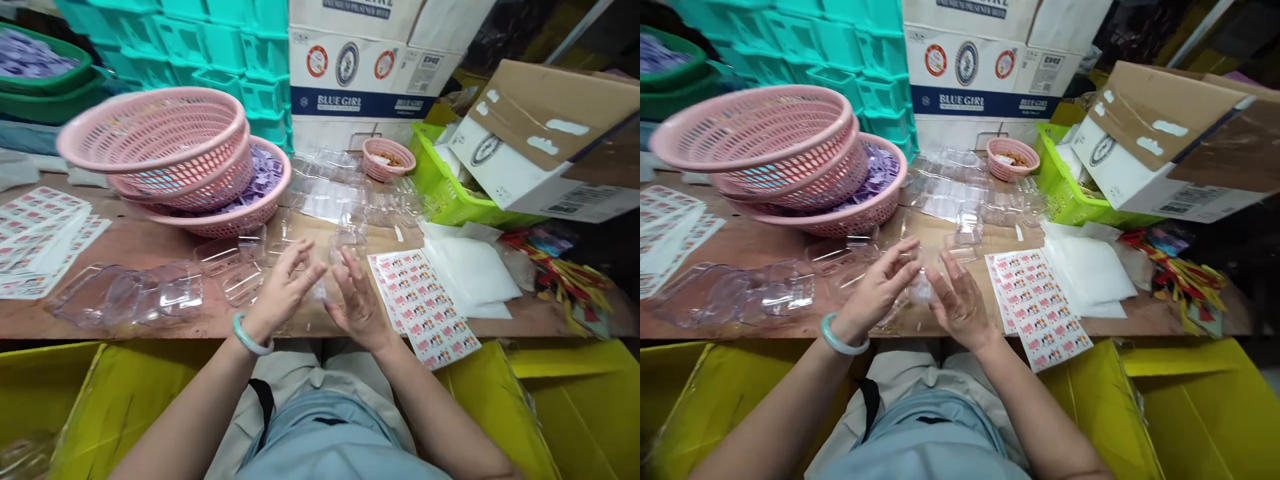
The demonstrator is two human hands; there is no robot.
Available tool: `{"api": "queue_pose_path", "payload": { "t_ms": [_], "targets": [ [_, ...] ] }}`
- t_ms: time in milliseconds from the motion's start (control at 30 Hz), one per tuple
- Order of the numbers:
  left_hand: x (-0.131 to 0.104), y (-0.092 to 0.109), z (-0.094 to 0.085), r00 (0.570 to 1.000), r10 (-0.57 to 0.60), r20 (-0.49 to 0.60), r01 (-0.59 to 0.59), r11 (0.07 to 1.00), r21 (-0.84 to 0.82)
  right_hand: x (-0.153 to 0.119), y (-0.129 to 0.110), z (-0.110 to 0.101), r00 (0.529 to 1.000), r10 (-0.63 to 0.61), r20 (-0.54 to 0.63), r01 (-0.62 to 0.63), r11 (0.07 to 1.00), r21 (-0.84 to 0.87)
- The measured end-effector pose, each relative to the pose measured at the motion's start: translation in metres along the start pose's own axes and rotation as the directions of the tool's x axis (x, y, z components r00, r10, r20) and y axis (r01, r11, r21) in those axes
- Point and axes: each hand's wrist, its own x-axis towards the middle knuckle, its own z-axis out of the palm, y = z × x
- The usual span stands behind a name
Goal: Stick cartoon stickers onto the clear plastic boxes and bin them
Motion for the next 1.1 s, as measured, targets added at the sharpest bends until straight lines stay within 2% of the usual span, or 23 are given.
{"api": "queue_pose_path", "payload": {
  "t_ms": [67, 100, 167, 233, 267, 333, 367, 433, 467, 500, 533, 600, 667, 700, 733, 767, 800, 833, 867, 900, 933, 1000, 1100],
  "targets": [
    [-0.012, -0.007, 0.015, 0.983, 0.048, 0.179, -0.084, 0.976, 0.199, -0.025, -0.001, -0.01, 0.987, 0.159, 0.017, -0.16, 0.981, 0.113],
    [-0.017, -0.012, 0.021, 0.961, 0.072, 0.265, -0.146, 0.952, 0.269, -0.036, 0.001, -0.011, 0.958, 0.287, 0.017, -0.284, 0.935, 0.213],
    [-0.023, -0.025, 0.032, 0.904, 0.121, 0.411, -0.275, 0.899, 0.34, -0.053, 0.009, -0.007, 0.863, 0.504, 0.044, -0.473, 0.772, 0.425],
    [-0.025, -0.037, 0.039, 0.853, 0.168, 0.493, -0.387, 0.839, 0.383, -0.063, 0.018, -0.002, 0.798, 0.591, 0.112, -0.554, 0.65, 0.52],
    [-0.024, -0.043, 0.042, 0.847, 0.191, 0.496, -0.429, 0.797, 0.426, -0.066, 0.021, -0.002, 0.785, 0.606, 0.131, -0.579, 0.641, 0.505],
    [-0.021, -0.051, 0.045, 0.87, 0.236, 0.433, -0.466, 0.679, 0.567, -0.068, 0.023, -0.01, 0.786, 0.609, 0.102, -0.6, 0.714, 0.361],
    [-0.019, -0.054, 0.045, 0.885, 0.251, 0.392, -0.459, 0.613, 0.643, -0.07, 0.021, -0.018, 0.813, 0.576, 0.084, -0.577, 0.779, 0.243],
    [-0.015, -0.058, 0.046, 0.91, 0.255, 0.327, -0.414, 0.518, 0.748, -0.081, 0.017, -0.043, 0.893, 0.436, 0.114, -0.438, 0.899, -0.012],
    [-0.014, -0.059, 0.046, 0.918, 0.248, 0.311, -0.396, 0.497, 0.772, -0.09, 0.016, -0.058, 0.918, 0.359, 0.17, -0.343, 0.932, -0.12],
    [-0.014, -0.059, 0.047, 0.921, 0.249, 0.301, -0.388, 0.494, 0.778, -0.104, 0.015, -0.074, 0.922, 0.308, 0.235, -0.263, 0.943, -0.205],
    [-0.015, -0.058, 0.048, 0.919, 0.269, 0.288, -0.39, 0.506, 0.77, -0.119, 0.016, -0.089, 0.909, 0.302, 0.288, -0.223, 0.934, -0.278],
    [-0.023, -0.054, 0.055, 0.905, 0.356, 0.234, -0.409, 0.573, 0.71, -0.155, 0.021, -0.113, 0.881, 0.37, 0.294, -0.23, 0.88, -0.417],
    [-0.036, -0.047, 0.069, 0.897, 0.407, 0.173, -0.428, 0.699, 0.573, -0.186, 0.028, -0.126, 0.897, 0.398, 0.196, -0.254, 0.822, -0.509],
    [-0.044, -0.043, 0.08, 0.91, 0.374, 0.181, -0.414, 0.782, 0.465, -0.196, 0.032, -0.128, 0.915, 0.38, 0.133, -0.26, 0.81, -0.526],
    [-0.052, -0.04, 0.092, 0.928, 0.287, 0.239, -0.356, 0.87, 0.341, -0.201, 0.035, -0.127, 0.934, 0.35, 0.071, -0.263, 0.809, -0.526],
    [-0.059, -0.038, 0.105, 0.927, 0.157, 0.34, -0.238, 0.947, 0.213, -0.202, 0.038, -0.125, 0.949, 0.316, 0.017, -0.263, 0.817, -0.513],
    [-0.064, -0.037, 0.119, 0.89, 0.006, 0.456, -0.061, 0.993, 0.105, -0.198, 0.04, -0.12, 0.959, 0.282, -0.028, -0.259, 0.831, -0.493],
    [-0.067, -0.037, 0.132, 0.828, -0.135, 0.544, 0.145, 0.989, 0.024, -0.192, 0.041, -0.115, 0.965, 0.256, -0.062, -0.254, 0.844, -0.473],
    [-0.068, -0.038, 0.143, 0.766, -0.253, 0.591, 0.339, 0.94, -0.038, -0.184, 0.042, -0.109, 0.969, 0.233, -0.085, -0.246, 0.856, -0.456],
    [-0.066, -0.04, 0.152, 0.728, -0.344, 0.593, 0.491, 0.865, -0.101, -0.175, 0.042, -0.104, 0.973, 0.209, -0.096, -0.23, 0.868, -0.441],
    [-0.063, -0.043, 0.159, 0.716, -0.41, 0.564, 0.588, 0.79, -0.172, -0.168, 0.043, -0.099, 0.978, 0.187, -0.096, -0.21, 0.88, -0.425],
    [-0.055, -0.047, 0.165, 0.727, -0.481, 0.49, 0.656, 0.696, -0.291, -0.158, 0.044, -0.091, 0.986, 0.151, -0.076, -0.169, 0.911, -0.377],
    [-0.047, -0.048, 0.162, 0.718, -0.493, 0.491, 0.679, 0.652, -0.338, -0.156, 0.047, -0.084, 0.988, 0.138, -0.067, -0.152, 0.94, -0.307]
  ]
}}
